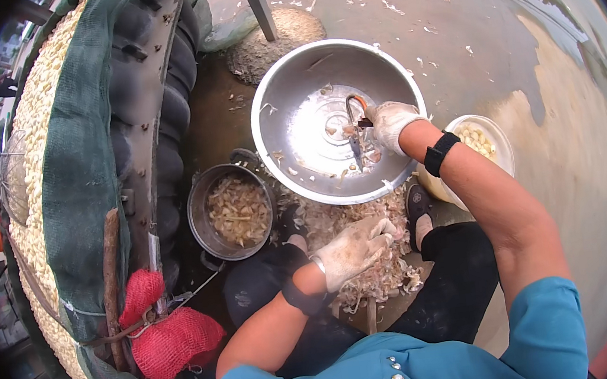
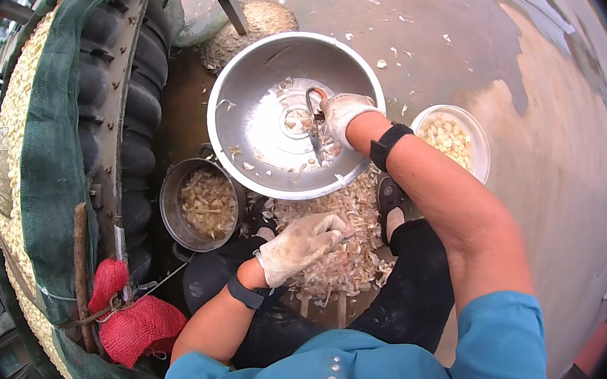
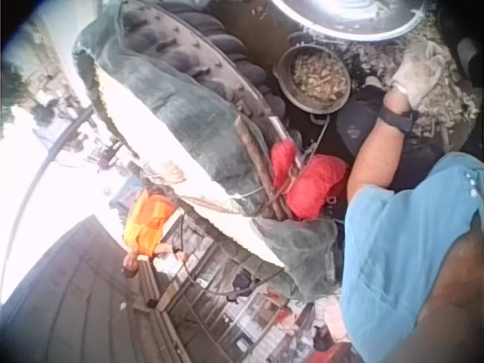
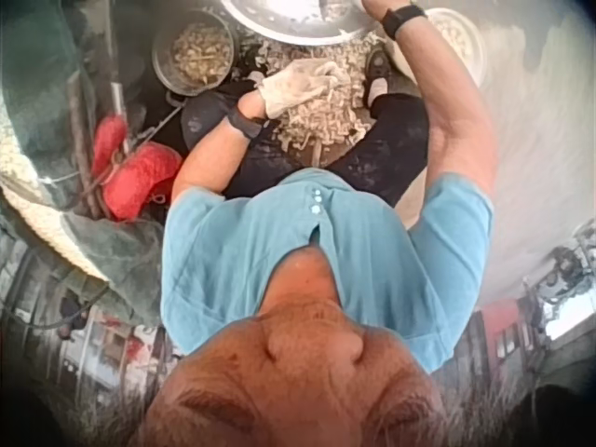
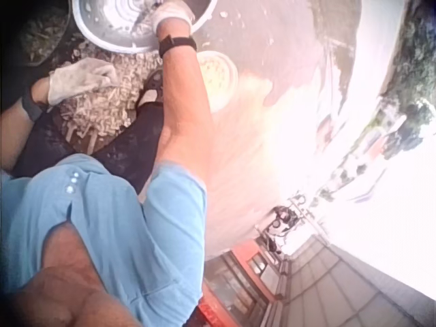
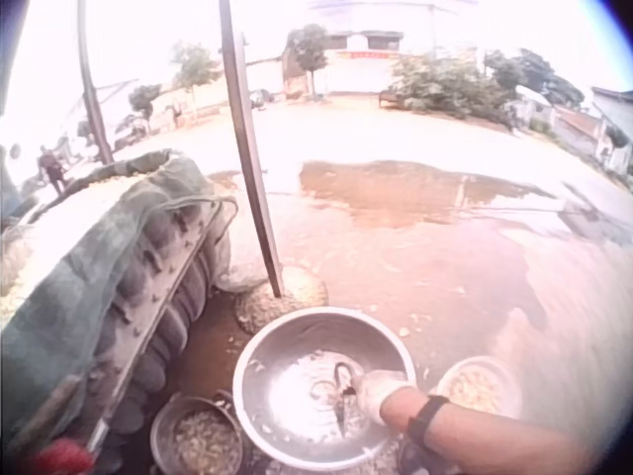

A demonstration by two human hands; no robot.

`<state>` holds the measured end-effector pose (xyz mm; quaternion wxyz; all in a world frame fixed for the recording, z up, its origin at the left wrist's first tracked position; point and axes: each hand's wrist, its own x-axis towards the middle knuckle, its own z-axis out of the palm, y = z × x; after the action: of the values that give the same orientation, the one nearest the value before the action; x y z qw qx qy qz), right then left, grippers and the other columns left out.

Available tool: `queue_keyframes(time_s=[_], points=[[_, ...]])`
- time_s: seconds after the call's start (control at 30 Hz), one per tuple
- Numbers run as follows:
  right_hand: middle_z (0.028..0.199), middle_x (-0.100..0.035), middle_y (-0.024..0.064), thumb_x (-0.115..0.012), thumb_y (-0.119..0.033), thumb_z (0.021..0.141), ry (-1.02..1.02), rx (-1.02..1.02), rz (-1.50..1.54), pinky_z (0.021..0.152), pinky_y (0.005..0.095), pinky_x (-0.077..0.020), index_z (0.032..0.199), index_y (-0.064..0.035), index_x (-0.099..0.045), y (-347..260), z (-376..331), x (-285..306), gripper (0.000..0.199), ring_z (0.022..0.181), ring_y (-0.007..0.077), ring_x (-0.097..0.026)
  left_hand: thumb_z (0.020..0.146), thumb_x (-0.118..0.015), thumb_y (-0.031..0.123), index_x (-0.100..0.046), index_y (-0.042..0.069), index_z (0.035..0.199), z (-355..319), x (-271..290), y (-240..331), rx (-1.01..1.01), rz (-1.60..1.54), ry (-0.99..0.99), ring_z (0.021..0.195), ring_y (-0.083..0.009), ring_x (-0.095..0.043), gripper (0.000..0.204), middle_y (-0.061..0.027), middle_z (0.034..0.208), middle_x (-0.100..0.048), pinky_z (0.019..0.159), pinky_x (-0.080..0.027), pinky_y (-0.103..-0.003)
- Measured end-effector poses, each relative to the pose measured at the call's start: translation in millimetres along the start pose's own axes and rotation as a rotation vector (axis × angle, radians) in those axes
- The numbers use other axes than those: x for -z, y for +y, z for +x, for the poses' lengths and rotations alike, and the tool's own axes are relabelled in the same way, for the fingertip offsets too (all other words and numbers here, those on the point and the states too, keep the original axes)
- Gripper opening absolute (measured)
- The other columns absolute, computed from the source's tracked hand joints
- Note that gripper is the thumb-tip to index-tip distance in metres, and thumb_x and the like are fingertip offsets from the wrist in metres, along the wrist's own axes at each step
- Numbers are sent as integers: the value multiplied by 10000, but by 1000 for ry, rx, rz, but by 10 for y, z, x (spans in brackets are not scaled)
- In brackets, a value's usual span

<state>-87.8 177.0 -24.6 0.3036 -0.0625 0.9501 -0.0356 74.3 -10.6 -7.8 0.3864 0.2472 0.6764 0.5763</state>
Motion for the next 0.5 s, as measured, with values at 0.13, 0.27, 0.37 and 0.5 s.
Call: queue_keyframes(time_s=[0.13,0.27,0.37,0.5], points=[[1083,-695,183,-565,-183,893,-14,1,-53,859,458,-532,1204,-103,-612,-22,264,-137,325,1023,346,-675,1005,-477,186,-588,-9,1105,15,50,82,45,-118,4,984,-226,-613,246,-122,1032,-637,902,-468,-343],[1144,-682,168,-537,-214,937,-47,53,-162,880,442,-539,1235,-86,-598,-86,281,-131,330,1052,325,-672,998,-482,179,-592,-9,1131,27,64,78,62,-102,15,1011,-228,-623,255,-129,1060,-654,909,-469,-343],[1152,-685,161,-687,-245,844,-50,96,-242,867,419,-551,1196,-68,-638,-81,296,-154,397,1045,311,-678,996,-483,175,-592,-14,1139,28,87,83,63,-66,12,1015,-229,-629,261,-132,1064,-660,910,-472,-342],[1081,-701,167,-659,-242,849,-57,207,-344,849,420,-548,1116,-78,-685,-33,326,-192,315,1020,312,-685,998,-475,163,-589,-21,1136,21,50,34,55,-71,44,1005,-229,-633,257,-136,1057,-661,907,-476,-344]])
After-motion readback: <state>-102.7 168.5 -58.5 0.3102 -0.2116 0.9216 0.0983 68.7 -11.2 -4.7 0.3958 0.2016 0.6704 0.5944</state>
